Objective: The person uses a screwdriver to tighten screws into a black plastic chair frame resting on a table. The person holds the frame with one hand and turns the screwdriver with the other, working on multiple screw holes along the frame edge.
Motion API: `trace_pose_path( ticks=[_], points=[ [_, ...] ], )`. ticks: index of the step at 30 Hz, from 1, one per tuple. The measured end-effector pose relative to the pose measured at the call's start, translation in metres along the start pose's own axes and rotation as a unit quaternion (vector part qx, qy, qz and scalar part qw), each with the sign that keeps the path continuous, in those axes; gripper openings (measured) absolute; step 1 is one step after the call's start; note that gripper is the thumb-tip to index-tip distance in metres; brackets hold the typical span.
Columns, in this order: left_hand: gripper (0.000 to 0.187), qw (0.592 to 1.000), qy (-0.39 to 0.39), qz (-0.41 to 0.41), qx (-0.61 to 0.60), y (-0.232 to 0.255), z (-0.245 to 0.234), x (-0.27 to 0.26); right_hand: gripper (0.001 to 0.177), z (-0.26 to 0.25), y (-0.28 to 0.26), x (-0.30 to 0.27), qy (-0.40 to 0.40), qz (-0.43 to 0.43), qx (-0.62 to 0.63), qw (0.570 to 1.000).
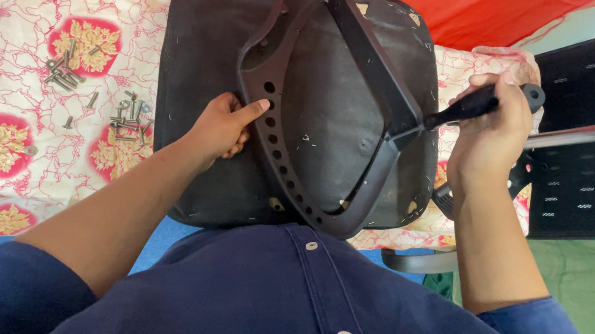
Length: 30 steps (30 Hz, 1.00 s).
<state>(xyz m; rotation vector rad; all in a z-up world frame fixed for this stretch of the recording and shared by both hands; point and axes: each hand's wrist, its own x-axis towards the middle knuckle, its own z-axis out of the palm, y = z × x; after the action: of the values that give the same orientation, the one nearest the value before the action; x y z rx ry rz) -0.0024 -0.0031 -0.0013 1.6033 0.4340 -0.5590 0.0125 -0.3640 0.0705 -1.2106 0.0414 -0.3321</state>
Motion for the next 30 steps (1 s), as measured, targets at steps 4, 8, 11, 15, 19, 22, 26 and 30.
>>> trace_pose_path(
  ticks=[4,8,11,15,19,22,26,30],
  points=[
    [0.047,1.000,0.000,0.000,0.009,0.000,-0.001,0.001,0.022,0.007,-0.002,-0.003,-0.013,0.004,-0.002,1.000],
    [0.047,1.000,0.001,-0.005,0.006,0.003,0.000,-0.001,0.017,0.015,-0.005,-0.004,0.008,0.000,-0.020,1.000],
    [0.046,1.000,0.001,-0.011,0.015,0.005,-0.001,-0.002,0.026,0.014,-0.006,-0.004,0.001,0.004,-0.028,1.000],
    [0.046,1.000,0.003,-0.017,0.021,0.007,-0.001,-0.004,0.035,0.014,-0.002,-0.001,-0.008,0.002,-0.006,1.000],
    [0.047,1.000,0.001,-0.010,0.018,0.006,-0.001,-0.003,0.034,0.017,0.000,-0.001,0.013,0.030,0.026,0.999],
    [0.047,1.000,0.000,-0.009,0.015,0.004,-0.001,-0.001,0.028,0.020,0.000,-0.001,0.009,0.031,0.035,0.999],
    [0.047,1.000,0.004,-0.010,0.017,-0.003,-0.002,0.004,0.023,0.022,0.001,-0.002,-0.027,0.037,0.018,0.999],
    [0.051,0.999,0.019,0.021,0.015,-0.007,0.003,0.007,0.026,0.018,0.000,-0.003,-0.061,0.017,-0.026,0.998]
  ],
)
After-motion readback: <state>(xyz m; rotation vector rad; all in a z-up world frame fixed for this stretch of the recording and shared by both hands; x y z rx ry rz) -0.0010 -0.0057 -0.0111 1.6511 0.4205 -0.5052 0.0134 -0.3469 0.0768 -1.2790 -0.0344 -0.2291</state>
